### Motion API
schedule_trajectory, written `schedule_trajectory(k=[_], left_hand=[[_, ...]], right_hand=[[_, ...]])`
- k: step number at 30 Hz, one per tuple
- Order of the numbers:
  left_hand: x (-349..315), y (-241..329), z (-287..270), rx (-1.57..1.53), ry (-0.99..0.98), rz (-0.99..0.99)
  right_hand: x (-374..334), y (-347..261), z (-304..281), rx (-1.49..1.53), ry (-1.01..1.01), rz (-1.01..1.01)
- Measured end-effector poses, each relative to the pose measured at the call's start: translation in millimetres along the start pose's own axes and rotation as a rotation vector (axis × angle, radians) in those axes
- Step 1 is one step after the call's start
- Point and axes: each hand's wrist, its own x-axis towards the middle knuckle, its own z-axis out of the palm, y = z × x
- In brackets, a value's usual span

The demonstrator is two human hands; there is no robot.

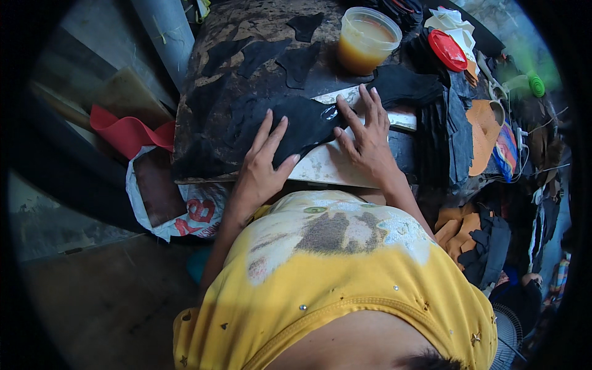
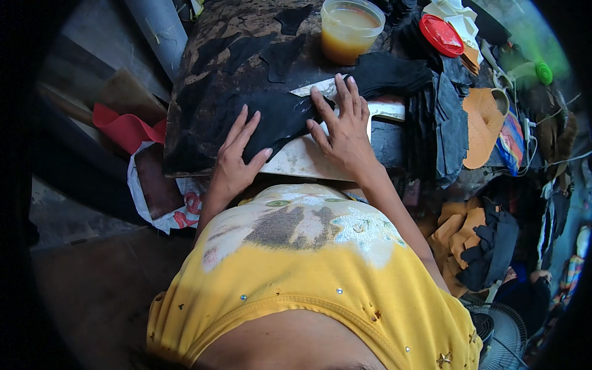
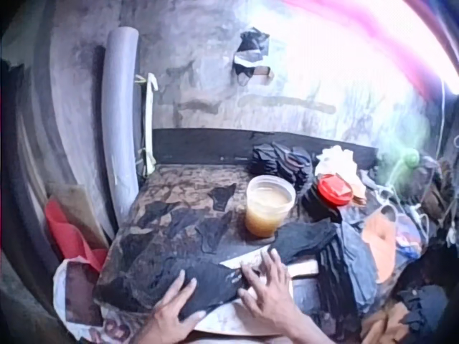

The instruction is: The person repeatedly rubs small black rubber-like pieces on a white board, periodically dipping fingers into a yellow liquid container and spreading the liquid onto the pieces. The person handles the pieces one at a time, turning them over and rubbing different surfaces.

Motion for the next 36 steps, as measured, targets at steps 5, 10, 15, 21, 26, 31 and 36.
schedule_trajectory(k=[5, 10, 15, 21, 26, 31, 36], left_hand=[[14.9, -1.6, 15.5, 0.147, 0.024, 0.12], [13.6, -1.5, 16.0, 0.093, 0.016, 0.082], [6.5, -2.4, 11.7, 0.105, 0.03, 0.111], [0.5, -2.6, 11.3, 0.145, 0.048, 0.139], [0.8, -8.2, -1.0, 0.15, 0.004, 0.172], [2.3, -5.4, -2.3, 0.129, 0.0, 0.142], [5.2, -5.3, -6.2, 0.118, -0.005, 0.142]], right_hand=[[0.9, -2.7, -2.2, -0.211, -0.017, 0.056], [-15.3, -21.7, -12.7, -0.035, -0.044, -0.132], [-8.5, -4.6, -23.4, 0.031, 0.108, -0.101], [4.4, 8.0, -15.6, -0.176, 0.032, -0.026], [1.6, 1.8, -18.1, -0.267, 0.014, -0.001], [2.4, -2.1, -23.2, -0.245, 0.009, 0.074], [6.4, -5.0, -20.9, -0.293, -0.087, 0.004]])
